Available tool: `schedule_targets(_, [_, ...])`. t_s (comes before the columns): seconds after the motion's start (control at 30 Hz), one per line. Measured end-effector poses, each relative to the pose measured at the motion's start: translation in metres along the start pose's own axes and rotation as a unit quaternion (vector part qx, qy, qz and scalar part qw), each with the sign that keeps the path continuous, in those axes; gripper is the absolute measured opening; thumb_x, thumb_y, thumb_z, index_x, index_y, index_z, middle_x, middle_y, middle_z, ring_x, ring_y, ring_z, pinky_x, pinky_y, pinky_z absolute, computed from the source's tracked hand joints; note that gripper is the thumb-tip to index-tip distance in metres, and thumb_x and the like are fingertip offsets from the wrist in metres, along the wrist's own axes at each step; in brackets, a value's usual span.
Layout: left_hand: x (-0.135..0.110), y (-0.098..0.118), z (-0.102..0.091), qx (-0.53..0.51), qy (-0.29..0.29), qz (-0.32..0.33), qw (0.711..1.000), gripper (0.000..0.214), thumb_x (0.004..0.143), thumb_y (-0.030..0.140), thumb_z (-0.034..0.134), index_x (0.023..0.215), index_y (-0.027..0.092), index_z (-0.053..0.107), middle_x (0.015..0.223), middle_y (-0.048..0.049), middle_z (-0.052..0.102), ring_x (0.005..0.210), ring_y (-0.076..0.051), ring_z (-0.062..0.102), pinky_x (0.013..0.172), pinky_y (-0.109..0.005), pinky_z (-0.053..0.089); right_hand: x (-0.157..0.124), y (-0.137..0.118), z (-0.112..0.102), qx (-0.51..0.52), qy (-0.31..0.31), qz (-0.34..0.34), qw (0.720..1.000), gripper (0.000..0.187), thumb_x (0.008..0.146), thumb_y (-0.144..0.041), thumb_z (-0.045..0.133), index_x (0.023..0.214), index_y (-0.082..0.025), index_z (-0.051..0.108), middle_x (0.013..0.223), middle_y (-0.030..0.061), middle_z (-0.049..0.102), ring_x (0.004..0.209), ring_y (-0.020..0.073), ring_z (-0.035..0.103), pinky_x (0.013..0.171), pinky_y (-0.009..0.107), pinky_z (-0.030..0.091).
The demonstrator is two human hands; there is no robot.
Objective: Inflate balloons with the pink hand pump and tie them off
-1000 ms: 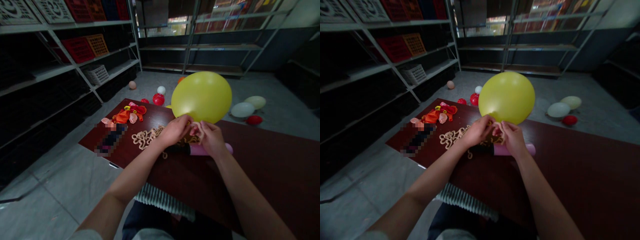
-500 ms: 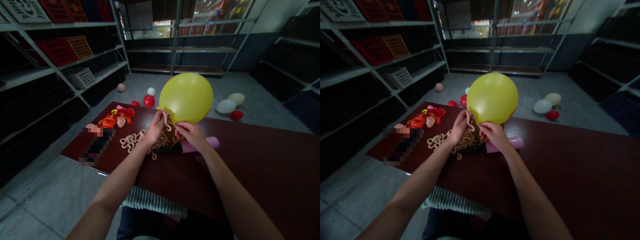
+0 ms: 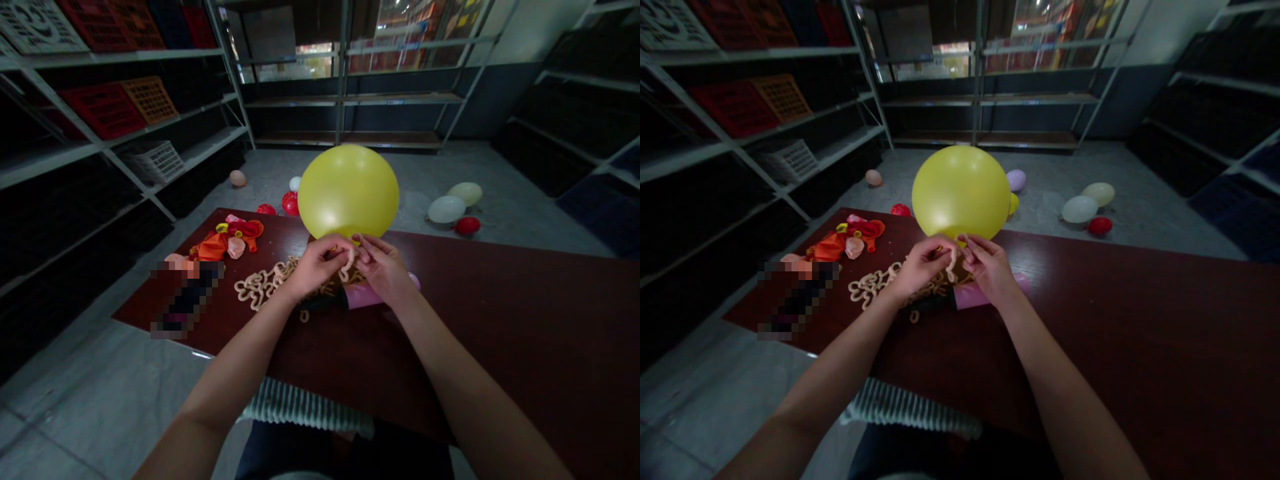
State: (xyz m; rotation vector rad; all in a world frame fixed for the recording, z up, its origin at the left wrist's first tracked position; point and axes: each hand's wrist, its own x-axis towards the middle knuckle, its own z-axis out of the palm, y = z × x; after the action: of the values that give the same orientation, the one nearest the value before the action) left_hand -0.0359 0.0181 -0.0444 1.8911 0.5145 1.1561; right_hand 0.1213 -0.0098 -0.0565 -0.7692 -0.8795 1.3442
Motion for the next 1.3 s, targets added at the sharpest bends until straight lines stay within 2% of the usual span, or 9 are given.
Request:
schedule_targets(0.17, [0.002, 0.001, -0.003, 0.031, 0.04, 0.037, 0.998, 0.01, 0.087, 0.018, 0.066, 0.092, 0.017, 0.075, 0.09, -0.0074, 0.074, 0.083, -0.017, 0.066, 0.078, -0.029, 0.051, -0.003, 0.003, -0.001, -0.04, -0.034, 0.01, 0.999, 0.017, 0.069, -0.032, 0.075, 0.084, -0.025, 0.072, 0.063, -0.0034, 0.056, 0.052, 0.0066, 0.037, 0.046, 0.025, 0.026])
schedule_targets(0.37, [0.0, 0.004, 0.0, 0.031, 0.102, -0.058, 0.993, 0.015, 0.084, 0.023, 0.068, 0.094, 0.016, 0.076, 0.088, -0.0061, 0.075, 0.074, -0.017, 0.066, 0.07, -0.029, 0.051, -0.005, 0.006, -0.002, -0.093, -0.078, 0.009, 0.993, 0.016, 0.077, -0.033, 0.072, 0.091, -0.027, 0.071, 0.058, -0.0056, 0.055, 0.05, 0.0077, 0.043, 0.049, 0.025, 0.032])
schedule_targets(0.5, [0.0, 0.004, 0.004, 0.054, 0.141, -0.075, 0.986, 0.014, 0.085, 0.027, 0.067, 0.089, 0.017, 0.076, 0.084, -0.0046, 0.074, 0.073, -0.017, 0.063, 0.068, -0.029, 0.049, -0.005, 0.007, -0.001, -0.13, -0.084, 0.005, 0.988, 0.016, 0.076, -0.036, 0.073, 0.087, -0.025, 0.07, 0.066, -0.0031, 0.062, 0.052, 0.0086, 0.049, 0.049, 0.026, 0.039])
schedule_targets(0.73, [-0.004, 0.006, 0.013, 0.112, 0.232, -0.075, 0.963, 0.017, 0.084, 0.029, 0.068, 0.087, 0.019, 0.054, 0.063, 0.0043, 0.05, 0.053, -0.01, 0.043, 0.051, -0.024, 0.033, -0.007, 0.007, 0.004, -0.173, -0.056, -0.021, 0.983, 0.015, 0.078, -0.038, 0.071, 0.084, -0.024, 0.068, 0.065, -0.0042, 0.061, 0.052, 0.0076, 0.051, 0.052, 0.025, 0.045])
schedule_targets(0.87, [-0.002, 0.007, 0.012, 0.093, 0.204, -0.076, 0.971, 0.035, 0.094, 0.031, 0.052, 0.062, 0.016, 0.054, 0.06, 0.0004, 0.052, 0.058, -0.011, 0.047, 0.058, -0.026, 0.037, -0.008, 0.008, 0.005, -0.181, -0.059, -0.046, 0.981, 0.016, 0.079, -0.039, 0.069, 0.084, -0.024, 0.067, 0.06, -0.005, 0.059, 0.051, 0.0086, 0.051, 0.052, 0.026, 0.046])
schedule_targets(0.93, [0.0, 0.006, 0.011, 0.039, 0.194, -0.097, 0.975, 0.042, 0.098, 0.035, 0.046, 0.062, 0.016, 0.059, 0.058, -0.0004, 0.053, 0.058, -0.012, 0.049, 0.059, -0.027, 0.04, -0.008, 0.008, 0.005, -0.175, -0.056, -0.054, 0.981, 0.016, 0.081, -0.041, 0.067, 0.084, -0.025, 0.066, 0.061, -0.0052, 0.059, 0.051, 0.0089, 0.051, 0.051, 0.027, 0.045])
schedule_targets(1.1, [0.002, 0.008, 0.008, 0.007, 0.14, -0.079, 0.987, 0.026, 0.096, 0.032, 0.052, 0.088, 0.016, 0.072, 0.085, -0.0056, 0.071, 0.088, -0.018, 0.065, 0.084, -0.031, 0.049, -0.007, 0.011, 0.004, -0.176, -0.018, -0.079, 0.981, 0.017, 0.081, -0.043, 0.066, 0.084, -0.026, 0.064, 0.061, -0.0052, 0.057, 0.053, 0.0099, 0.051, 0.052, 0.028, 0.044])
schedule_targets(1.2, [0.001, 0.011, 0.004, 0.092, 0.08, 0.003, 0.993, 0.019, 0.095, 0.023, 0.055, 0.104, 0.016, 0.07, 0.111, -0.009, 0.071, 0.102, -0.019, 0.064, 0.095, -0.033, 0.047, -0.006, 0.012, 0.005, -0.18, 0.02, -0.108, 0.978, 0.018, 0.08, -0.044, 0.067, 0.084, -0.027, 0.063, 0.062, -0.0043, 0.056, 0.055, 0.0113, 0.052, 0.055, 0.029, 0.045])
schedule_targets(1.3, [-0.002, 0.011, 0.0, 0.218, 0.004, 0.063, 0.974, 0.027, 0.097, 0.02, 0.049, 0.121, 0.016, 0.062, 0.119, -0.0108, 0.066, 0.108, -0.019, 0.061, 0.097, -0.033, 0.046, -0.006, 0.012, 0.007, -0.207, 0.052, -0.125, 0.969, 0.018, 0.081, -0.046, 0.065, 0.085, -0.028, 0.062, 0.064, -0.003, 0.057, 0.057, 0.013, 0.052, 0.057, 0.031, 0.047])
